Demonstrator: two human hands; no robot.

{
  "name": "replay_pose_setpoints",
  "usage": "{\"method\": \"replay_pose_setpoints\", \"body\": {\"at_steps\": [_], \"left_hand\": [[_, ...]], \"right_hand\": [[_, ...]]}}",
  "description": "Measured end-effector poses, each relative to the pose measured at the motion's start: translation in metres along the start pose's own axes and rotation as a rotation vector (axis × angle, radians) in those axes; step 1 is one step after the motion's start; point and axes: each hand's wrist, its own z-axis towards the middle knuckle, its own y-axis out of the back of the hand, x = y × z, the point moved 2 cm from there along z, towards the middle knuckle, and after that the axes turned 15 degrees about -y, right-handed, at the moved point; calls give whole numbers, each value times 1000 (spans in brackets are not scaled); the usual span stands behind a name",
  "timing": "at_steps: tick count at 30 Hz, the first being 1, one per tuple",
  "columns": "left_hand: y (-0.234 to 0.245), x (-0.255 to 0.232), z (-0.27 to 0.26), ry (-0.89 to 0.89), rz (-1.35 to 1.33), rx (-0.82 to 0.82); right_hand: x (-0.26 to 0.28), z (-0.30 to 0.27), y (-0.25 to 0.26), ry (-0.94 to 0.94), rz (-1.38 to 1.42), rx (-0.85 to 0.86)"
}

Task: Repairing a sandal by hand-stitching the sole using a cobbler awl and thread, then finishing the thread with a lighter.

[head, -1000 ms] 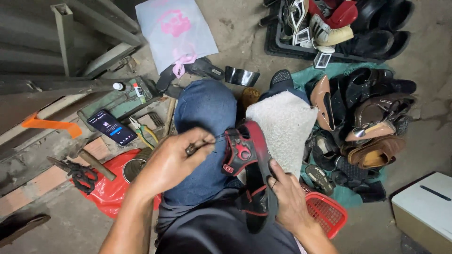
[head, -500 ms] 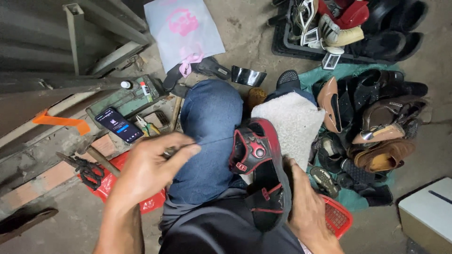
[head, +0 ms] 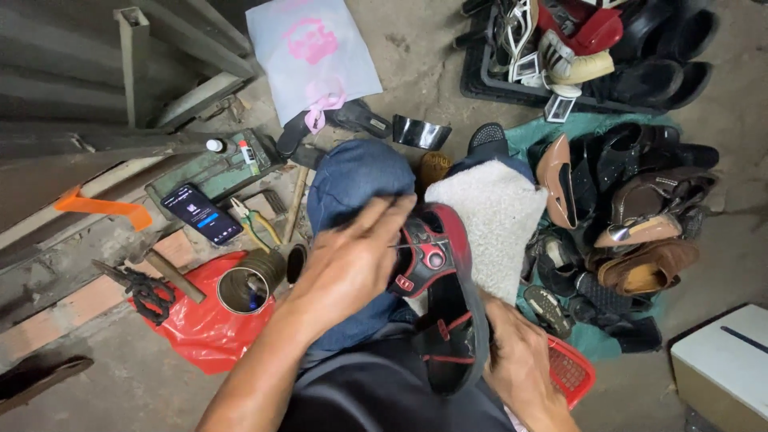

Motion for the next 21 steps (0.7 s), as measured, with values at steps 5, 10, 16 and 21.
{"method": "replay_pose_setpoints", "body": {"at_steps": [5,10,16,21], "left_hand": [[-9,7,11,-77,-11,93],[9,16,11,-152,-152,38],[18,-3,33,-186,-307,-51],[-1,-3,26,-93,-315,-14]], "right_hand": [[-48,1,4,70,25,-104],[-125,-19,14,-207,152,55],[-123,12,39,-185,835,118],[-37,56,34,122,1633,293]]}}
